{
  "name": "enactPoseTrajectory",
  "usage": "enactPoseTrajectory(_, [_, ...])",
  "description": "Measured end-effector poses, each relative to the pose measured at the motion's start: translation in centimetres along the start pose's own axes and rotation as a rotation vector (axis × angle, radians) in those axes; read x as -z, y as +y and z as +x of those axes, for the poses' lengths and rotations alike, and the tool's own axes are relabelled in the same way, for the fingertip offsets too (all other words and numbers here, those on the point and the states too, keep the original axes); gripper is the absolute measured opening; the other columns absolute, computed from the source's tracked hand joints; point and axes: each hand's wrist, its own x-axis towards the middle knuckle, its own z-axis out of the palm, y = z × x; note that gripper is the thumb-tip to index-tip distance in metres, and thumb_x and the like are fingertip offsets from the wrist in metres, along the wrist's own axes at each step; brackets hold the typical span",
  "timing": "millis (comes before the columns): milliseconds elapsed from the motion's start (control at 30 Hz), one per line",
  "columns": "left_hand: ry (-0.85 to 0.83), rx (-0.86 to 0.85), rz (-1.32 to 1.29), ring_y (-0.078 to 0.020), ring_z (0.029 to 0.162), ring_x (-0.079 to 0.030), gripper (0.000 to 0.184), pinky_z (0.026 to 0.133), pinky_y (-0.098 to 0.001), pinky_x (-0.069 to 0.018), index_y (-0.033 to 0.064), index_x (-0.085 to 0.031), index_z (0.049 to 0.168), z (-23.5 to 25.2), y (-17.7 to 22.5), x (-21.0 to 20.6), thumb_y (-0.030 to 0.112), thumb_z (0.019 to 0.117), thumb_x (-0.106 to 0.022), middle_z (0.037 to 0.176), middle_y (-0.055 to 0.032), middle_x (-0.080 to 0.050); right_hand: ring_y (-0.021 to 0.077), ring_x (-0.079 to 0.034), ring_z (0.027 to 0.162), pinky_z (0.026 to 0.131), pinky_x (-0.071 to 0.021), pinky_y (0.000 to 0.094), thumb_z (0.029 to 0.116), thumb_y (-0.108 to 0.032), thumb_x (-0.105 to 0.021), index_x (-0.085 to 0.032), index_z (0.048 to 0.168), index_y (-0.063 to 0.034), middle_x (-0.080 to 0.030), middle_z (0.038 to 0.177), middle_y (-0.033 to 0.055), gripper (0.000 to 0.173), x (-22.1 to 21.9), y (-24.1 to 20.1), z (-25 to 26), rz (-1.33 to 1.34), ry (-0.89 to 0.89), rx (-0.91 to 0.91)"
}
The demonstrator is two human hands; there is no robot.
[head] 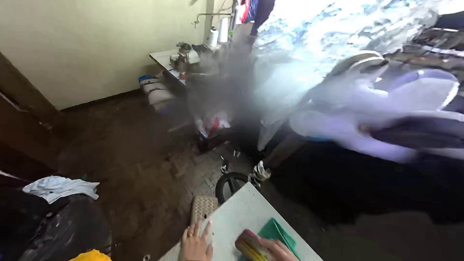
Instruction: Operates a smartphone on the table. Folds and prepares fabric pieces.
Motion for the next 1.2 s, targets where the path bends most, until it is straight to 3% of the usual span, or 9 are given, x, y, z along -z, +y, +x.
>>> enactPoseTrajectory(133, [-0.109, 0.027, 0.036, -0.0343, 0.149, -0.037, 0.063, 0.117, -0.0598, -0.0299, 0.0333, -0.033, 0.161, -0.2, 0.2, 0.6, 0.053, 0.1021, -0.042, 0.166, -0.0119, -0.031, 0.0235, -0.059, 0.129, 0.111, -0.0464, 0.0454, 0.1066, -0.029, -0.047, -0.058, 0.145, -0.0177, -0.063, 0.138, 0.01, 0.042, -0.5, -0.6, 0.0, 0.061, 0.011, -0.079])
enactPoseTrajectory(267, [-0.096, 0.019, 0.061, -0.037, 0.146, -0.04, 0.063, 0.116, -0.0604, -0.0317, 0.0307, -0.035, 0.161, -0.2, 0.4, 0.7, 0.054, 0.1023, -0.039, 0.165, -0.0139, -0.034, 0.0164, -0.058, 0.13, 0.113, -0.0445, 0.039, 0.1078, -0.031, -0.044, -0.06, 0.142, -0.0152, -0.062, 0.14, 0.0062, 0.041, 0.3, -0.9, 0.2, 0.155, -0.032, -0.134])
enactPoseTrajectory(500, [-0.087, 0.007, 0.089, -0.0362, 0.145, -0.042, 0.062, 0.115, -0.0581, -0.0329, 0.0303, -0.036, 0.16, -0.8, 0.5, 1.0, 0.053, 0.1028, -0.036, 0.165, -0.0123, -0.034, 0.0162, -0.067, 0.106, 0.097, -0.0536, 0.0379, 0.1072, -0.029, -0.046, -0.065, 0.132, -0.0115, -0.07, 0.119, 0.0092, 0.036, 0.8, 0.3, -1.4, 0.169, -0.003, -0.147])
enactPoseTrajectory(633, [-0.069, 0.005, 0.101, -0.0368, 0.144, -0.044, 0.062, 0.114, -0.0588, -0.0337, 0.0297, -0.038, 0.16, -0.7, 0.4, 0.9, 0.053, 0.1021, -0.038, 0.164, -0.0127, -0.036, 0.0118, -0.065, 0.117, 0.104, -0.0515, 0.0307, 0.107, -0.025, -0.048, -0.067, 0.133, -0.012, -0.069, 0.129, 0.0065, 0.035, 0.4, 0.9, -2.4, 0.201, 0.05, -0.095])
enactPoseTrajectory(733, [-0.087, 0.013, 0.114, -0.0361, 0.145, -0.043, 0.061, 0.115, -0.0581, -0.0328, 0.0309, -0.037, 0.16, -0.7, 0.3, 0.9, 0.053, 0.1026, -0.037, 0.164, -0.0124, -0.035, 0.0117, -0.065, 0.116, 0.103, -0.052, 0.0292, 0.1063, -0.023, -0.049, -0.07, 0.131, -0.0127, -0.069, 0.126, 0.0073, 0.034, 0.0, 0.9, -2.8, 0.202, 0.102, -0.054])
enactPoseTrajectory(933, [-0.104, 0.02, 0.128, -0.0358, 0.147, -0.04, 0.062, 0.116, -0.0576, -0.0317, 0.0319, -0.034, 0.161, -0.8, 0.4, 1.1, 0.054, 0.1031, -0.035, 0.165, -0.013, -0.033, 0.0172, -0.067, 0.115, 0.102, -0.0536, 0.0364, 0.1072, -0.027, -0.046, -0.066, 0.137, -0.018, -0.068, 0.128, 0.0079, 0.037, -0.2, 0.8, -3.3, -0.007, 0.095, 0.019])
enactPoseTrajectory(1200, [-0.088, 0.006, 0.14, -0.0366, 0.145, -0.042, 0.061, 0.115, -0.0575, -0.0332, 0.0317, -0.034, 0.161, -0.7, 0.2, 0.8, 0.052, 0.1032, -0.036, 0.164, -0.0141, -0.035, 0.0179, -0.068, 0.108, 0.096, -0.0556, 0.0386, 0.1077, -0.029, -0.045, -0.064, 0.139, -0.0218, -0.068, 0.124, 0.0077, 0.037, 0.5, 0.8, -3.0, -0.028, 0.048, 0.014])
